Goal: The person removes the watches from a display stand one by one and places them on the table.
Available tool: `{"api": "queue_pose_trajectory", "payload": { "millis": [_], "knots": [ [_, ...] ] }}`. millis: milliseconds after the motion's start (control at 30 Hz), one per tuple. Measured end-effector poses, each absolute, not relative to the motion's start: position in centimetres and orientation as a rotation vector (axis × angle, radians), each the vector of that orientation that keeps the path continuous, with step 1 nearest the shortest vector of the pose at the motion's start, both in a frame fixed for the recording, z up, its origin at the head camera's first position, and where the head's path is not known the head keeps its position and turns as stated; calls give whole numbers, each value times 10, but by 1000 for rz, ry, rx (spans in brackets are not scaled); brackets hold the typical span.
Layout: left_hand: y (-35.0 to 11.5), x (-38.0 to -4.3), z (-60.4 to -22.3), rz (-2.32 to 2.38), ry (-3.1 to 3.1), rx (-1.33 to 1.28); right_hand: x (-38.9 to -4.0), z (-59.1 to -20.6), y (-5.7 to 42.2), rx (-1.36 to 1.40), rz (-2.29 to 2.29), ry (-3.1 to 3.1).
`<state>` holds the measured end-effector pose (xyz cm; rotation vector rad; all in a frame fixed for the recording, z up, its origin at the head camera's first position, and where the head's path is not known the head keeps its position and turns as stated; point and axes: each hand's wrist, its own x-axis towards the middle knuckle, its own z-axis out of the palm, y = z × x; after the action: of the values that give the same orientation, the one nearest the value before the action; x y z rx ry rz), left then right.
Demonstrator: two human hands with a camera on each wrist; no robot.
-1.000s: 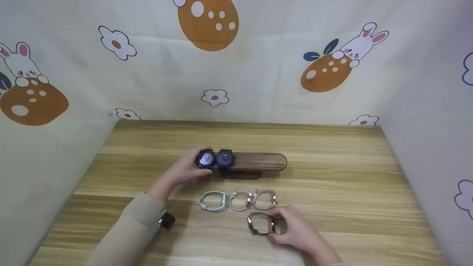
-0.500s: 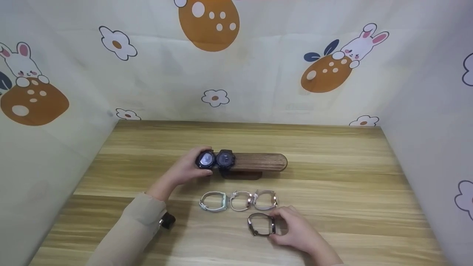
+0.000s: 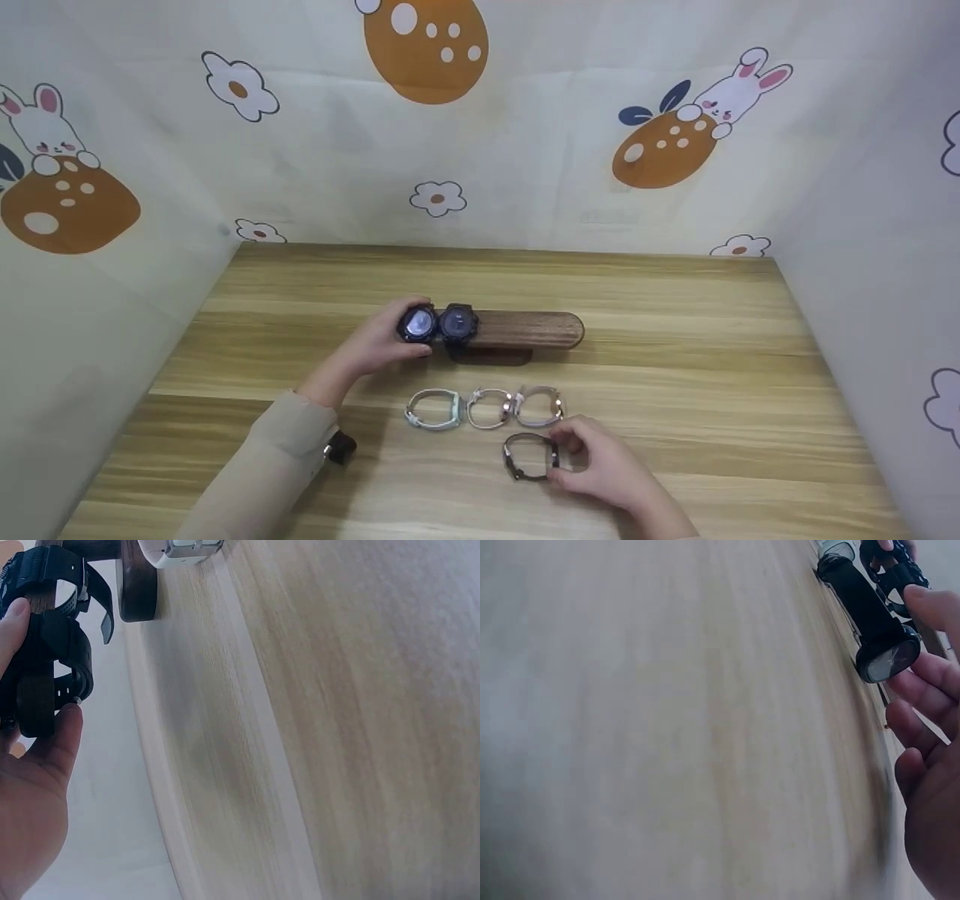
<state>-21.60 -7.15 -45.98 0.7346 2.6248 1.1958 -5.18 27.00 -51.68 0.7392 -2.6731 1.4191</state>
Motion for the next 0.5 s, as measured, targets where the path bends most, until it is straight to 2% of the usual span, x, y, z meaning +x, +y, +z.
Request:
{"api": "queue_pose_trajectory", "payload": {
  "millis": [267, 500],
  "knots": [
    [-72, -216, -460, 1204, 2612, 734, -57, -506, 269, 719, 1427, -2600],
    [-72, -217, -461, 1197, 2611, 737, -62, -496, 272, 577, 1366, -2666]
  ]
}}
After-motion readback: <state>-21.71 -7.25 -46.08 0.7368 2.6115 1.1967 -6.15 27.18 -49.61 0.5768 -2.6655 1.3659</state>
